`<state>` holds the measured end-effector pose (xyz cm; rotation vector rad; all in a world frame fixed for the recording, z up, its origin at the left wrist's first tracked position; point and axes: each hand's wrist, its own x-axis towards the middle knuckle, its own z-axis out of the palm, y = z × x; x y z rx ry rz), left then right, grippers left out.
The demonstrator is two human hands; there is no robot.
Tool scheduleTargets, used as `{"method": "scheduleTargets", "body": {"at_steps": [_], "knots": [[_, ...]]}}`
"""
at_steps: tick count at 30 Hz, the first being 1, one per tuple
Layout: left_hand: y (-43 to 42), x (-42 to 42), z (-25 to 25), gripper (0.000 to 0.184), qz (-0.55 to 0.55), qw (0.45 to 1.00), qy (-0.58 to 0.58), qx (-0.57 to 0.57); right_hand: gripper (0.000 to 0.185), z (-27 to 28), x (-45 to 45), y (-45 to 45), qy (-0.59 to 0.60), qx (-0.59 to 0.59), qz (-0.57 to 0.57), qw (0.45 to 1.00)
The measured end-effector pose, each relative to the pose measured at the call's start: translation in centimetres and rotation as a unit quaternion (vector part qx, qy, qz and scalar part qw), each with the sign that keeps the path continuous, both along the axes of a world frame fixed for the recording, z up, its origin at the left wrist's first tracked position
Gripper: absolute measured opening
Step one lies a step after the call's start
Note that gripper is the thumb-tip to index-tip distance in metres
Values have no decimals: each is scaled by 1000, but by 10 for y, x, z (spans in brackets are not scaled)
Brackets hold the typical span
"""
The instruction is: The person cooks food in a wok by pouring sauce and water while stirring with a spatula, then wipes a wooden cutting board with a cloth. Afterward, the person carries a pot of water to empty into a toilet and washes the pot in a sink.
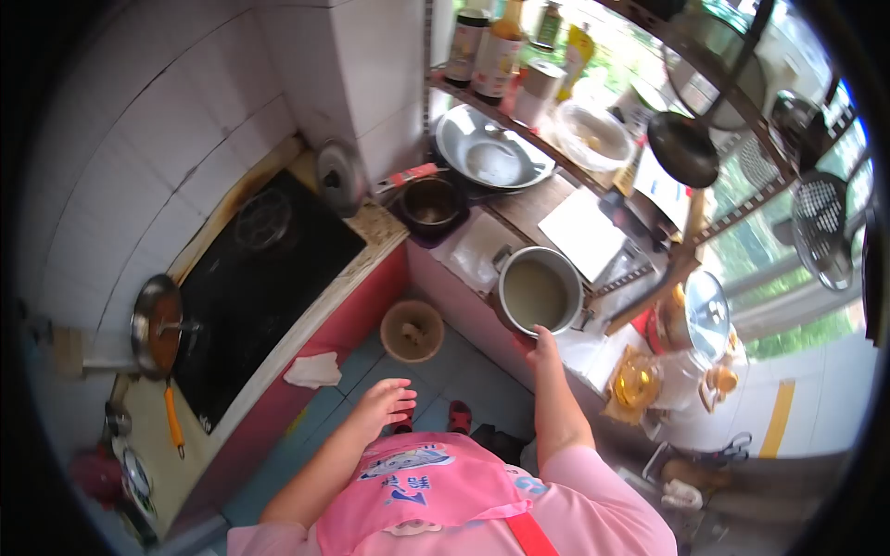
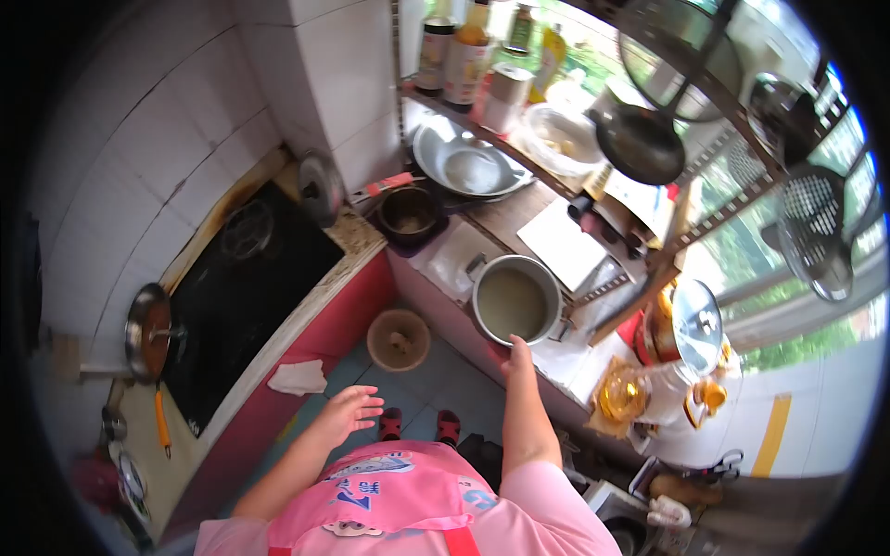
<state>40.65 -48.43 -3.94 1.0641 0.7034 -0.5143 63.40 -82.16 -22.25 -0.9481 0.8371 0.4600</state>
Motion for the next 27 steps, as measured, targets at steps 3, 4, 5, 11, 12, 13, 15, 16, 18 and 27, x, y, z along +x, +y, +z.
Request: {"method": "scheduleTargets", "body": {"at_steps": [3,4,5,11,12,13,15,16,18,27], "knots": [[-13,1,-13,39,28,999,10,-16,31,-17,10,-6,4,2,-23,1000],[-17,4,-11,41,29,999,10,-21,30,-22,13,-13,13,16,-15,1000],[-20,6,-8,42,31,999,14,-13,29,-28,11,-15,2,26,-13,1000],[-20,-13,1,41,90,996,-10,5,30,-17,12,-33,0,55,28,998],[-16,-16,3,41,105,994,-11,8,30,-12,9,-33,-1,58,43,997],[-18,-18,5,41,110,994,-6,9,31,-11,7,-37,-11,49,61,997],[-22,-21,6,41,120,993,-4,9,32,-11,5,-48,-26,39,83,995],[-24,-22,5,41,131,991,-4,11,31,-19,5,-57,-29,22,142,989],[-30,-22,5,42,148,989,-8,12,30,-19,3,-60,-34,16,170,985],[-41,-28,-15,74,183,981,25,64,47,79,-64,11,-47,30,395,917]]}}
